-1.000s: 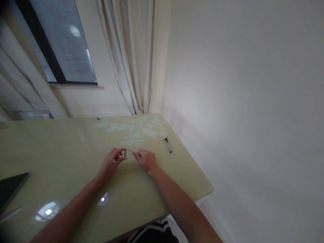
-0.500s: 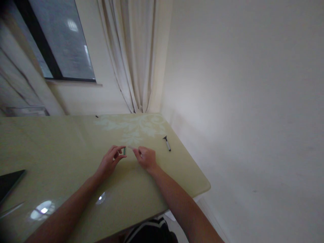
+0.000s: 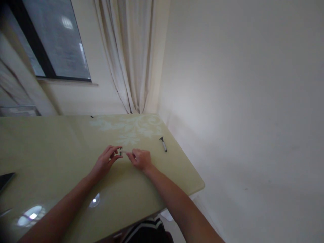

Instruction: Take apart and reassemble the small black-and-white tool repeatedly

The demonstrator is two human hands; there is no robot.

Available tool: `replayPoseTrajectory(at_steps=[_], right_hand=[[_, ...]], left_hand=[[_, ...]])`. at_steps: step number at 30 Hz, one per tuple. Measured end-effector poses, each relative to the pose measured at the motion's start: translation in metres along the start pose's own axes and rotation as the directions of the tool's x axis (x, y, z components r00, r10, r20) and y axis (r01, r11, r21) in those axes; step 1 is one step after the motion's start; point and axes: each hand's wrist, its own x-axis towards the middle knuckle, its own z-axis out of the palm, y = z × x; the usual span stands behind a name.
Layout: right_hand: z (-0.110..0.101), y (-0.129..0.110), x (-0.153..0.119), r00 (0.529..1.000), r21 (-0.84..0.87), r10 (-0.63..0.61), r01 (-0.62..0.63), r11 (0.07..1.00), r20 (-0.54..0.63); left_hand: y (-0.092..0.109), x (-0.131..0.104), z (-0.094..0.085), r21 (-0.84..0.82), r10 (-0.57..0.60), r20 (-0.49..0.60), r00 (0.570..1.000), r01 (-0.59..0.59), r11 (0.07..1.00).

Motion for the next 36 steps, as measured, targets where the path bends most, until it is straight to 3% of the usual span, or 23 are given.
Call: replayPoseTrajectory(at_steps=[5, 9, 12, 16, 19, 23, 26, 30, 34, 36], right_hand=[[-0.001, 0.0, 0.001, 0.997, -0.001, 0.081, -0.081, 0.997, -0.02], [0.0, 0.001, 0.002, 0.999, 0.003, 0.013, -0.013, 1.0, 0.03], [0.001, 0.001, 0.004, 0.993, -0.023, 0.116, -0.116, 0.993, -0.002], [0.001, 0.001, 0.005, 0.999, -0.017, 0.014, -0.013, 1.0, 0.047], [0.0, 0.001, 0.006, 0.995, -0.035, 0.098, -0.098, 0.995, 0.005], [0.0, 0.001, 0.006, 1.0, -0.01, 0.017, -0.017, 1.0, 0.027], [0.001, 0.001, 0.006, 0.995, -0.021, 0.095, -0.095, 0.995, -0.024], [0.003, 0.0, 0.007, 1.0, 0.015, -0.017, 0.017, 1.0, 0.022], [0.003, -0.001, 0.009, 0.994, -0.004, 0.105, -0.105, 0.994, -0.032], [0.003, -0.001, 0.009, 1.0, 0.012, 0.015, -0.015, 1.0, 0.001]], left_hand=[[-0.002, 0.003, 0.002, -0.016, 0.001, 0.005, 1.0, -0.001, 1.0], [-0.003, 0.003, 0.002, -0.026, 0.007, 0.006, 1.0, -0.007, 1.0], [-0.004, 0.002, 0.002, -0.024, 0.004, 0.005, 1.0, -0.004, 1.0], [-0.006, 0.002, 0.004, -0.038, 0.01, 0.001, 1.0, -0.01, 0.999], [-0.004, 0.002, 0.004, -0.045, 0.015, -0.021, 1.0, -0.016, 0.999], [0.0, 0.002, 0.002, -0.049, 0.028, -0.053, 0.998, -0.03, 0.998], [0.002, 0.001, -0.001, -0.044, 0.023, -0.07, 0.997, -0.026, 0.999], [0.004, 0.0, -0.003, -0.042, 0.006, -0.069, 0.998, -0.009, 0.999], [0.006, 0.0, -0.003, -0.036, 0.009, -0.071, 0.997, -0.012, 0.999], [0.006, 0.0, -0.003, -0.031, 0.005, -0.074, 0.997, -0.007, 1.0]])
